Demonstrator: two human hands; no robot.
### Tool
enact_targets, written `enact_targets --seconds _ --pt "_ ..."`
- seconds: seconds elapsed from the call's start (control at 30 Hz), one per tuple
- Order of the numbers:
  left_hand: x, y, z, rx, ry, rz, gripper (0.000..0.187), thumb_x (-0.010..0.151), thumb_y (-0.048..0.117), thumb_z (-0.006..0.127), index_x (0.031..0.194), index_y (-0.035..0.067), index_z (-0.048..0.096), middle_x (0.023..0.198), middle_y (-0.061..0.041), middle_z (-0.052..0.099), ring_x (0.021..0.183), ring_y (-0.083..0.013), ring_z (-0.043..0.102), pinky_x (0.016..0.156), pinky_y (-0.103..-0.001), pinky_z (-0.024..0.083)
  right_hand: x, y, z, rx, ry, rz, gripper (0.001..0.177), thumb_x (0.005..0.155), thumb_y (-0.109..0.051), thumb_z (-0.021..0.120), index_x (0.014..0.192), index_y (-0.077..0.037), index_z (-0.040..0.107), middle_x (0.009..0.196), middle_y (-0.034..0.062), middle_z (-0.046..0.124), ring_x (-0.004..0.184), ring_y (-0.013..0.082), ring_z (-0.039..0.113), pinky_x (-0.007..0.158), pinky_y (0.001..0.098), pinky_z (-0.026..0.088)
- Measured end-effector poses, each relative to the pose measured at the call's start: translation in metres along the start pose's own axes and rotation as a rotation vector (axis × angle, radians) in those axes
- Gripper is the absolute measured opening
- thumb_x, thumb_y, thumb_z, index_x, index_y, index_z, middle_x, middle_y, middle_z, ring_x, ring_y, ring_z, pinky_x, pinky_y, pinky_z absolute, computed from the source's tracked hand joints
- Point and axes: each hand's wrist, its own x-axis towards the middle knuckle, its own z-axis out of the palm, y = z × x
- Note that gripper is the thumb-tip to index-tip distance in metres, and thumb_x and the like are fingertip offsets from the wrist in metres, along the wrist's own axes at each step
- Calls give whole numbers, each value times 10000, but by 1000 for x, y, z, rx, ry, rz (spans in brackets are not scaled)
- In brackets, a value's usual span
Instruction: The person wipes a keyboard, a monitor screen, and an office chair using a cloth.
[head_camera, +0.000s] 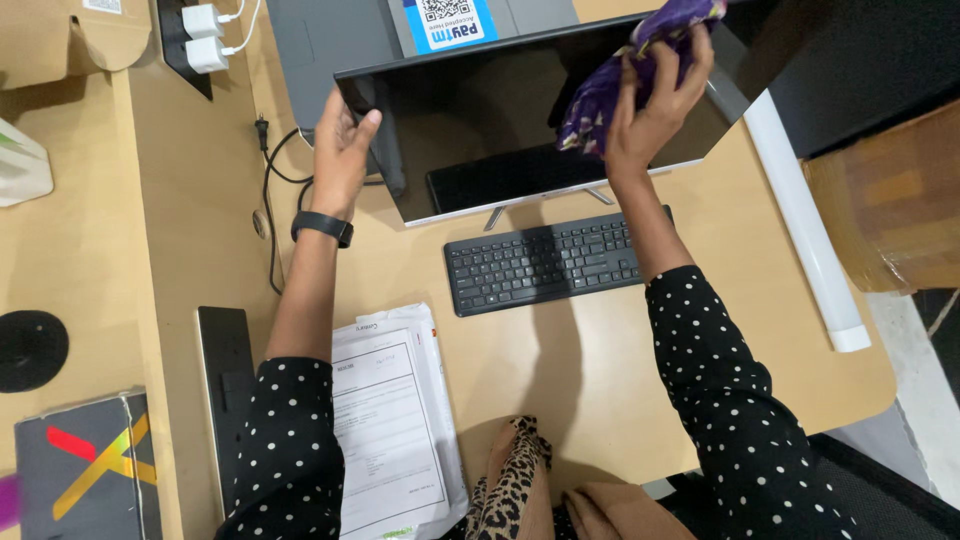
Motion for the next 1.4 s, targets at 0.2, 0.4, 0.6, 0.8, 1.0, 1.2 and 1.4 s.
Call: enact_targets --seconds 0.2,0.4,0.6,0.8,1.0,1.2,1.4 --pt "-7 -19 -4 33 22 -98 505 1079 31 541 1561 16 391 1493 -103 583 1402 -202 545 1201 -339 395 9 -43 26 -35 -94 -153 261 1066 -126 708 1298 -58 609 1572 107 501 1522 309 403 1318 550 206" --pt "-10 -11 -5 -43 41 -168 492 1075 250 577 1498 35 450 1458 -86 588 1375 -193 537 1161 -352 402 -9 -134 54 95 -440 -545 405 964 -62 782 1333 -22 620 1475 107 606 1489 273 451 1291 534 222" --pt "-7 -20 -28 -557 187 -352 713 970 631 385 1494 149 425 1496 -44 515 1397 -226 487 1114 -464 417 -17 -194 89 149 -448 -882 346 1012 -88 649 1356 -48 656 1555 77 555 1529 224 398 1319 471 220" --pt "-7 7 -50 36 249 -40 729 1083 602 381 1529 32 467 1541 -95 513 1445 -229 462 1214 -368 331 -31 -187 99 42 -483 -1146 247 1047 -141 613 1280 -74 661 1593 59 534 1566 215 339 1337 477 160" --pt "14 14 -29 327 104 158 529 1147 458 455 1312 -10 638 1290 -50 686 1243 -159 595 1090 -310 418 -66 -170 99 -82 -682 -1320 315 999 -176 575 1281 -49 636 1470 114 594 1500 269 416 1316 458 165" --pt "12 5 -6 142 192 -58 363 1128 382 446 970 88 586 765 90 339 703 -47 316 620 -252 313 -121 -144 93 -316 -870 -1552 449 855 -234 559 1268 -68 620 1433 96 588 1446 238 385 1257 430 134" --pt "12 5 -2 147 214 -68 391 1134 412 425 873 125 476 771 80 302 710 -63 303 644 -252 321 -157 -107 93 -347 -1064 -1686 576 886 -250 572 1441 -97 538 1584 -12 397 1528 201 195 1270 449 100"
